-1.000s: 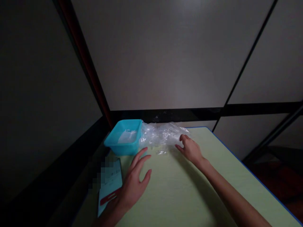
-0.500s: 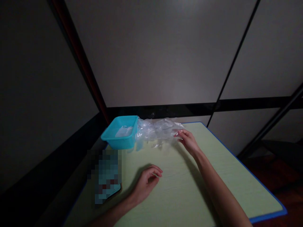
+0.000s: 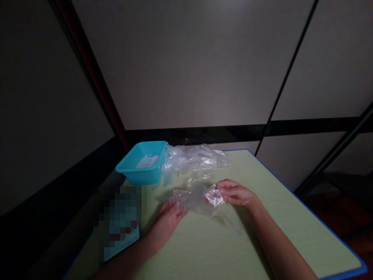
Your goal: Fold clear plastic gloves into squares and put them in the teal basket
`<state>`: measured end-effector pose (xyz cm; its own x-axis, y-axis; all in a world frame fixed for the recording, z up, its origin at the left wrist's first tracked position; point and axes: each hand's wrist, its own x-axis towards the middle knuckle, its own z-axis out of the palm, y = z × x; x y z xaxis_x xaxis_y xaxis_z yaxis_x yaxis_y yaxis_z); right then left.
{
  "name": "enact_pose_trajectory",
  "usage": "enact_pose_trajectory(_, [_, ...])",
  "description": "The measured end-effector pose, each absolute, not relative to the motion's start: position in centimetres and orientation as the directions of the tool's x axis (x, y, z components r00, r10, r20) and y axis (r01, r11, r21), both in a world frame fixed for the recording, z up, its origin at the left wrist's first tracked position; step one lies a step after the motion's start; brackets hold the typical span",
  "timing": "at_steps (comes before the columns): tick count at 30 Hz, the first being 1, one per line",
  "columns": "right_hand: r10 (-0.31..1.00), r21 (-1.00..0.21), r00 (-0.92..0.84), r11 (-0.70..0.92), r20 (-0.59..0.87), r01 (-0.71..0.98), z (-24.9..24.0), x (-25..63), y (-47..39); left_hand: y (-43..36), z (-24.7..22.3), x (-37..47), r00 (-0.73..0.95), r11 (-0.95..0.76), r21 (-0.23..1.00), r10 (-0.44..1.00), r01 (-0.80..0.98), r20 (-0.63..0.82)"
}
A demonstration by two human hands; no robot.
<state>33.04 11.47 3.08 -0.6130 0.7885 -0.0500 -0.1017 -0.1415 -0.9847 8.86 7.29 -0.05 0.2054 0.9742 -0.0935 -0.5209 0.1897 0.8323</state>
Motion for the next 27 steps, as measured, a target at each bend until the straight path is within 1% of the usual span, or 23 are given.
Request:
enact_pose_trajectory(3, [0.724,-0.985,-0.688,-0.149,-0.048,-0.088,3.2,32.9,11.7,7.2,0.2,8.9,0.186,0.191,0.831,0.977,-0.523,-0.107])
enact_pose_trajectory(6, [0.652,-0.99,-0.755,-0.14,-0.069,-0.031,4.1,32.5,11.7,7.1,0.3,8.8,0.125,0.167,0.852,0.985,-0.496,-0.12])
enact_pose_trajectory(8, [0.687,-0.992,-0.725,-0.117,-0.052,-0.04,4.6,31.9,11.5,6.9,0.5,8.7,0.072,0.15,0.867,0.989,-0.475,-0.131])
enact_pose_trajectory(10, [0.767,-0.996,-0.642,-0.055,0.0,-0.066,5.0,31.1,11.3,6.5,0.9,8.7,0.032,0.143,0.881,0.989,-0.451,-0.144])
enact_pose_trajectory(12, [0.817,-0.999,-0.574,0.03,0.049,-0.042,5.1,30.2,11.1,6.2,1.4,8.7,0.01,0.142,0.895,0.988,-0.424,-0.153])
enact_pose_trajectory(14, [0.827,-0.997,-0.559,0.078,0.059,0.012,5.2,29.1,10.7,5.9,1.8,8.9,-0.001,0.139,0.91,0.988,-0.391,-0.152])
enact_pose_trajectory(17, [0.806,-0.997,-0.592,0.05,0.01,0.051,5.1,27.4,9.8,5.9,1.8,9.0,-0.003,0.125,0.936,0.991,-0.328,-0.133])
enact_pose_trajectory(21, [0.766,-0.998,-0.641,-0.059,-0.041,-0.007,4.4,25.4,8.3,6.3,1.3,9.1,-0.016,0.085,0.959,0.996,-0.27,-0.092])
enact_pose_trajectory(23, [0.779,-0.995,-0.626,-0.082,-0.033,-0.05,4.1,24.7,7.9,6.3,1.3,9.1,0.004,0.072,0.959,0.997,-0.276,-0.074])
enact_pose_trajectory(27, [0.825,-0.993,-0.565,-0.054,0.014,-0.104,3.7,24.5,8.3,6.3,1.2,9.0,0.099,0.086,0.947,0.993,-0.309,-0.058])
